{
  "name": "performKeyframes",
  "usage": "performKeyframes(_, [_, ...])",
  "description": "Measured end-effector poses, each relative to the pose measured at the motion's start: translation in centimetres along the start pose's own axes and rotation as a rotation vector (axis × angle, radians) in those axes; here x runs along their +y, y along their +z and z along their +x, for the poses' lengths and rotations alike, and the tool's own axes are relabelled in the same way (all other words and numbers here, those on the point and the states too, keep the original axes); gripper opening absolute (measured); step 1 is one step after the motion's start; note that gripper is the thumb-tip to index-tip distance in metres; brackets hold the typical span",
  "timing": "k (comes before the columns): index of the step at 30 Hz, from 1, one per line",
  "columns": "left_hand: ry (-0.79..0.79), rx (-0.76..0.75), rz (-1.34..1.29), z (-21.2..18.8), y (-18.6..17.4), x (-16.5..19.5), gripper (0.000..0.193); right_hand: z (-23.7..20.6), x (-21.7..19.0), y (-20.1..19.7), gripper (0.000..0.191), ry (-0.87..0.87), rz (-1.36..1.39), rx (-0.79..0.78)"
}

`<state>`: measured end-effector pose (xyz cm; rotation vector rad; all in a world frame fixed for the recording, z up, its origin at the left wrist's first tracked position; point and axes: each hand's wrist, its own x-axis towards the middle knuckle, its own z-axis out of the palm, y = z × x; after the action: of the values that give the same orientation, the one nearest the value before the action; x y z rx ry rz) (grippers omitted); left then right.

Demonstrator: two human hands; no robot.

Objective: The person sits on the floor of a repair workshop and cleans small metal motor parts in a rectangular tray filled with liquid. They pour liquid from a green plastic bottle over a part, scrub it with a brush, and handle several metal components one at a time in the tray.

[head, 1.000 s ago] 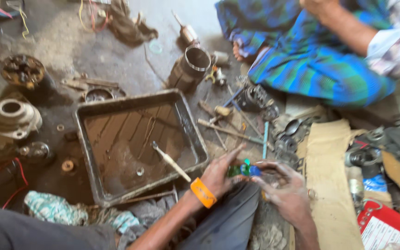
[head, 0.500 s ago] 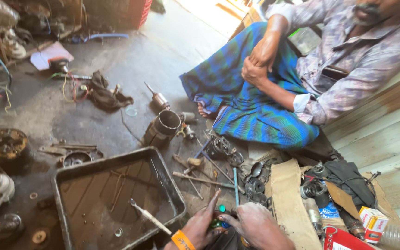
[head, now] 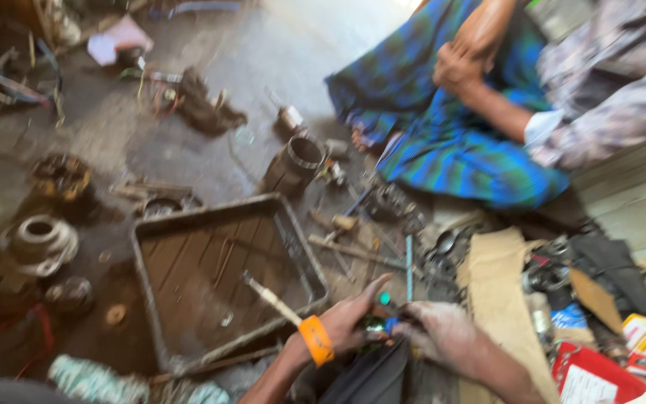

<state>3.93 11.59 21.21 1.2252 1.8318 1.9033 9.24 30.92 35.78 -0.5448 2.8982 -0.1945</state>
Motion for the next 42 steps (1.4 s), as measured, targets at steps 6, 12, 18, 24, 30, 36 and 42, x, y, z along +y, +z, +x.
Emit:
performKeyframes(6, [-0.093,-0.071,-0.057,0.0,-0.8,1.1,0.104,-0.3,-1.6,-1.6,0.064,0.142,-0.032,-0.166])
performKeyframes(12, [0.037,-0.147,-0.312,-1.1,-2.3,1.3,0.092,-0.3,-1.5,0.4,0.054,-0.131,-0.206,-0.118])
performKeyframes(18, [-0.032,-0.013,-0.187,-0.5,-2.4,2.0,0.09,0.9,-0.8,2.0,0.038,-0.152,-0.225,0.021])
performKeyframes(24, [-0.019,0.3,0.267,-0.5,-1.0,2.4,0.087,4.9,-1.5,3.0,0.031,0.284,0.039,0.018])
performKeyframes(30, [-0.004,0.484,0.628,-0.3,-1.1,2.1,0.084,9.0,-1.0,3.2,0.056,0.548,0.596,-0.126])
performKeyframes(36, [-0.201,0.395,0.039,-0.2,-5.2,2.7,0.077,9.0,-2.6,2.9,0.044,-0.196,-0.109,0.354])
performKeyframes(42, [-0.159,0.474,0.288,-0.6,-3.6,1.8,0.078,10.0,-2.6,3.8,0.043,0.293,0.22,0.181])
